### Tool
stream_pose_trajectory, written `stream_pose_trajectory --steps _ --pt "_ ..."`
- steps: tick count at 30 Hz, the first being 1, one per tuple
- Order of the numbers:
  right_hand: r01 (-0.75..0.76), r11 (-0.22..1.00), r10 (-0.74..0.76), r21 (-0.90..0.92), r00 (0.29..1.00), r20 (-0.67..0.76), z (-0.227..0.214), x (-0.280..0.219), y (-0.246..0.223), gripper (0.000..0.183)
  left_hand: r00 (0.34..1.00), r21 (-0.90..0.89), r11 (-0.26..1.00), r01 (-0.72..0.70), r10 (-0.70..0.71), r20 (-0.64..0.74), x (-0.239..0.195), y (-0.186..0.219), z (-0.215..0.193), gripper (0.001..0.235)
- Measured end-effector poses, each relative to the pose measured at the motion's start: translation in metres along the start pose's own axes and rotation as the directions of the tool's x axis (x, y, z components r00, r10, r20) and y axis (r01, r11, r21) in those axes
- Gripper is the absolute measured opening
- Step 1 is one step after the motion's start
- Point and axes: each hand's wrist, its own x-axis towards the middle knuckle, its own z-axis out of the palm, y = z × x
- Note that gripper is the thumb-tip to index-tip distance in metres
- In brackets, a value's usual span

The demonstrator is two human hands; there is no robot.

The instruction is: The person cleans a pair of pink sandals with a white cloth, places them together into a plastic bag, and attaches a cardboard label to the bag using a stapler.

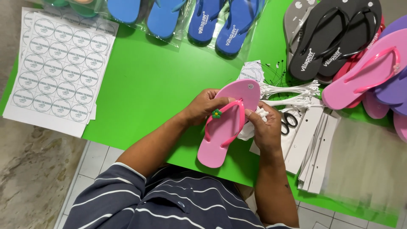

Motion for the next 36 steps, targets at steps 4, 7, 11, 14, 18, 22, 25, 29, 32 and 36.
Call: stream_pose_trajectory --steps 4,7,11,14,18,22,25,29,32,36 --pt "0.019 0.996 -0.023 -0.084 0.999 -0.041 0.002 -0.01 0.008 0.015 0.997 0.116 0.991 -0.071 0.071 0.002 -0.018 0.005 0.003 0.011" --pt "0.142 0.946 -0.188 -0.29 0.973 -0.134 0.001 -0.013 0.008 0.028 0.988 0.17 0.978 -0.119 0.134 -0.082 -0.026 0.013 0.005 0.013" --pt "0.292 0.867 -0.344 -0.404 0.937 -0.061 -0.009 -0.014 0.017 0.047 0.971 0.35 0.924 -0.156 0.209 -0.119 -0.042 0.027 0.008 0.011" --pt "0.324 0.836 -0.376 -0.444 0.926 -0.034 -0.009 -0.017 0.021 0.042 0.956 0.433 0.888 -0.155 0.245 -0.16 -0.042 0.032 -0.011 0.01" --pt "0.32 0.822 -0.357 -0.471 0.934 0.012 -0.004 -0.019 0.025 0.028 0.957 0.486 0.855 -0.18 0.266 -0.112 -0.039 0.058 -0.035 0.016" --pt "0.331 0.813 -0.354 -0.479 0.934 0.046 0.006 -0.024 0.021 0.026 0.941 0.54 0.808 -0.237 0.329 -0.08 -0.026 0.087 -0.055 0.029" --pt "0.339 0.797 -0.354 -0.5 0.933 0.069 0.007 -0.024 0.018 0.025 0.923 0.572 0.765 -0.295 0.383 -0.037 -0.006 0.106 -0.062 0.028" --pt "0.366 0.715 -0.332 -0.595 0.927 0.172 0.006 -0.024 0.02 0.024 0.945 0.782 0.613 -0.107 0.308 -0.112 0.018 0.123 -0.067 0.026" --pt "0.375 0.705 -0.334 -0.602 0.924 0.184 0.005 -0.023 0.021 0.024 0.937 0.809 0.56 -0.176 0.347 -0.037 0.033 0.128 -0.076 0.034" --pt "0.388 0.688 -0.348 -0.613 0.918 0.191 0.005 -0.021 0.019 0.025 0.921 0.881 0.456 -0.126 0.383 -0.067 0.037 0.137 -0.069 0.057"
